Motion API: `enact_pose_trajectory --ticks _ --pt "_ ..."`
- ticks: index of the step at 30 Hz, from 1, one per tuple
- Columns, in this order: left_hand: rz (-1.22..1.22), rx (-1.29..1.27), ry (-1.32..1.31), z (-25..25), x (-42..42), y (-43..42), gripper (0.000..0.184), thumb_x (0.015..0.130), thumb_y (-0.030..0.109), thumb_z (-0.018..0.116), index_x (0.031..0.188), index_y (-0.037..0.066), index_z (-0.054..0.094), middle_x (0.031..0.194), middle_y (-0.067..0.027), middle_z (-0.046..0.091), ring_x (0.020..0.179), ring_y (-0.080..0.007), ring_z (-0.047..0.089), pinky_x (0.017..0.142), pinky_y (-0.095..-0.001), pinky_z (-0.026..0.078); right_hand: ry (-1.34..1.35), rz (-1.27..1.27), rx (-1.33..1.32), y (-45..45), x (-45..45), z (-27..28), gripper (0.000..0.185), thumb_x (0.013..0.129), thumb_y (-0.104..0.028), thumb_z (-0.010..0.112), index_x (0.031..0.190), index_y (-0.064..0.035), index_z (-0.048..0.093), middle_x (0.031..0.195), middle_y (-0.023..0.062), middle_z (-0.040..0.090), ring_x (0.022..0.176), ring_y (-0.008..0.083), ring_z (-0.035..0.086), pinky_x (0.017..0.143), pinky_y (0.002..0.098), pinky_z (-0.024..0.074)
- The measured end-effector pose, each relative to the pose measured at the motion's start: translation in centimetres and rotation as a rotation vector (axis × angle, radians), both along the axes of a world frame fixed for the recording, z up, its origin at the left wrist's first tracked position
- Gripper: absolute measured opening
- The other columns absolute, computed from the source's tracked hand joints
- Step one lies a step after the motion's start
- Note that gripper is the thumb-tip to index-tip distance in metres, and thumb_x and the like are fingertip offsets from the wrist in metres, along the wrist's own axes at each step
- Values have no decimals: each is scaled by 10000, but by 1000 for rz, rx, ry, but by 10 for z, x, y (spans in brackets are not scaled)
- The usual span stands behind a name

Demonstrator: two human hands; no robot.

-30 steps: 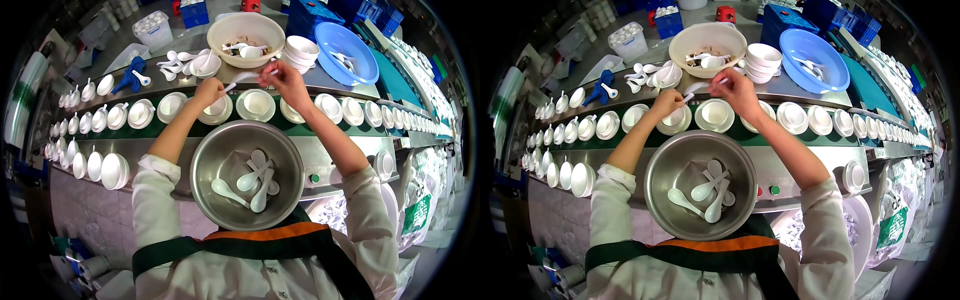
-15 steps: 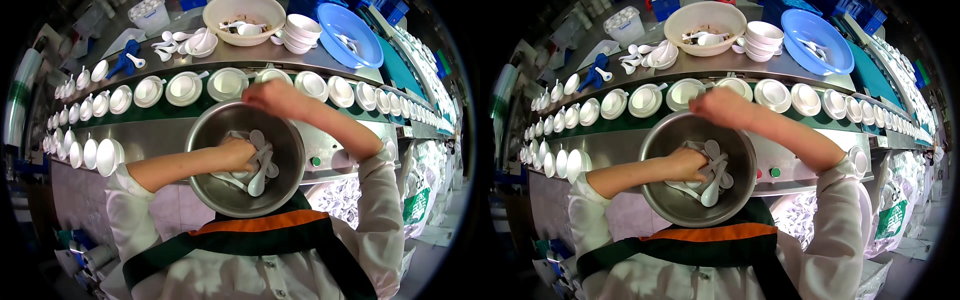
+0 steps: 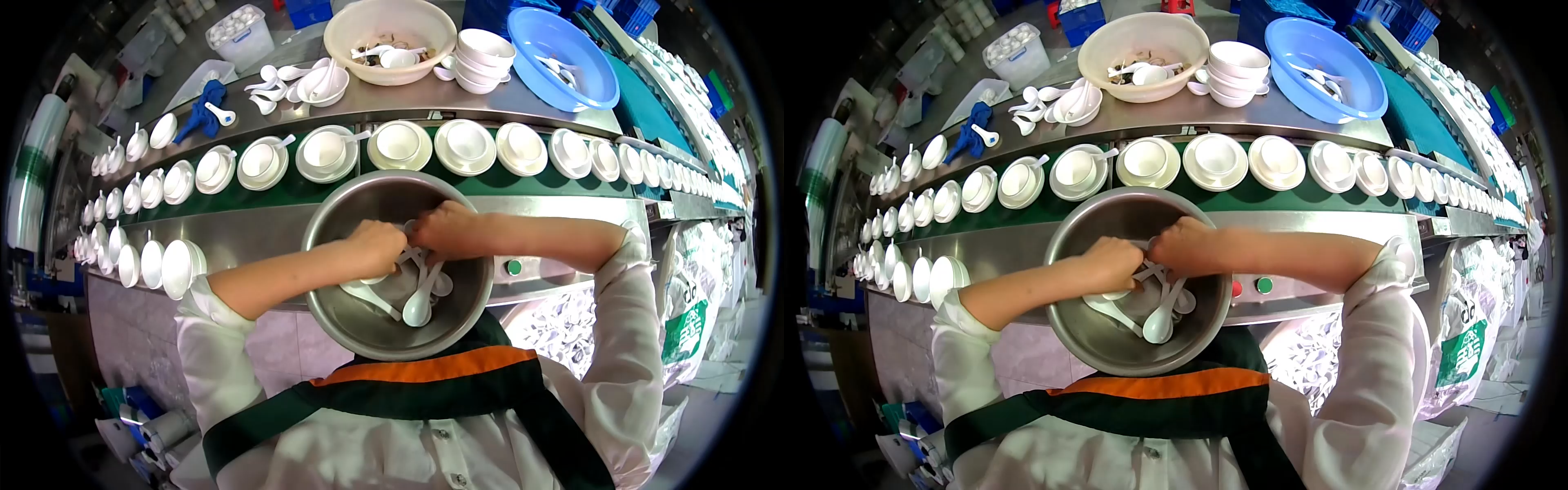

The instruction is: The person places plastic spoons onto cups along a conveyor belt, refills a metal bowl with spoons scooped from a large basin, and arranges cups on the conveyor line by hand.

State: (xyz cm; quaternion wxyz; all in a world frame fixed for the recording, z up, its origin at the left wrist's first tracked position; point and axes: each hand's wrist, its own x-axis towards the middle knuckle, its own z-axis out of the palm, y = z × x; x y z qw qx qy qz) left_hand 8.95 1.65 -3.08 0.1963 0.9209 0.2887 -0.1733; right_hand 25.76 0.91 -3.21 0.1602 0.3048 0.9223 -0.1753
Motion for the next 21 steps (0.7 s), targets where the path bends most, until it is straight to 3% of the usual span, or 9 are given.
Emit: enact_pose_trajectory --ticks 2,4,7,9,13,14,17,20,21 --pt "-6 23 -21 -10 -5 2 223 650 266 688 702 53 645 713 -113 638 699 -299 616 616 -381 481 21 -43 -6 -5 -1 -6 281 677 -304 688 861 -103 618 846 77 601 878 232 593 700 335 488" --pt "-48 -331 -75 -3 -11 6 197 660 220 683 705 35 632 674 -96 623 660 -262 605 600 -339 468 48 -85 -21 -8 -1 -9 280 684 -322 688 846 -106 614 845 76 597 868 234 596 697 339 485" --pt "-222 -592 -40 32 -12 29 184 690 191 664 725 17 616 675 -84 601 617 -207 576 593 -290 451 94 -17 -104 -8 4 -6 262 684 -312 686 818 -106 598 849 70 590 854 241 599 693 358 482" --pt "-178 -611 -253 53 -22 46 138 734 157 641 745 24 607 685 -48 584 584 -137 537 575 -264 439 12 38 -124 -12 4 -3 252 688 -300 683 798 -98 580 859 54 584 860 233 596 679 362 479" --pt "371 -618 -604 74 -34 99 98 777 105 612 859 52 600 673 4 555 558 -75 498 473 -219 401 118 -21 -203 -17 7 8 174 722 -233 659 808 -104 580 820 70 607 774 250 612 657 356 481" --pt "420 -456 -679 70 -37 119 106 772 91 610 867 48 593 674 -7 559 555 -80 502 465 -212 398 116 -20 -201 -13 10 18 174 722 -233 659 808 -104 580 820 70 607 774 250 612 657 356 481" --pt "459 235 -784 32 -47 174 75 766 56 592 815 14 554 656 -25 557 562 -84 508 476 -214 403 670 -276 -67 16 28 56 142 743 -28 628 877 -64 597 779 96 620 696 218 611 627 308 488" --pt "491 405 -755 -2 -53 191 96 744 58 608 779 16 528 631 -62 557 565 -154 533 513 -289 418 777 -551 428 63 42 62 86 756 -70 618 841 -59 623 766 121 636 656 291 615 589 354 493" --pt "485 469 -678 -11 -54 192 105 736 60 616 783 22 531 628 -79 556 569 -186 542 530 -315 421 892 -510 633 83 47 49 80 759 -74 609 836 -56 619 727 128 630 623 297 611 564 364 486"
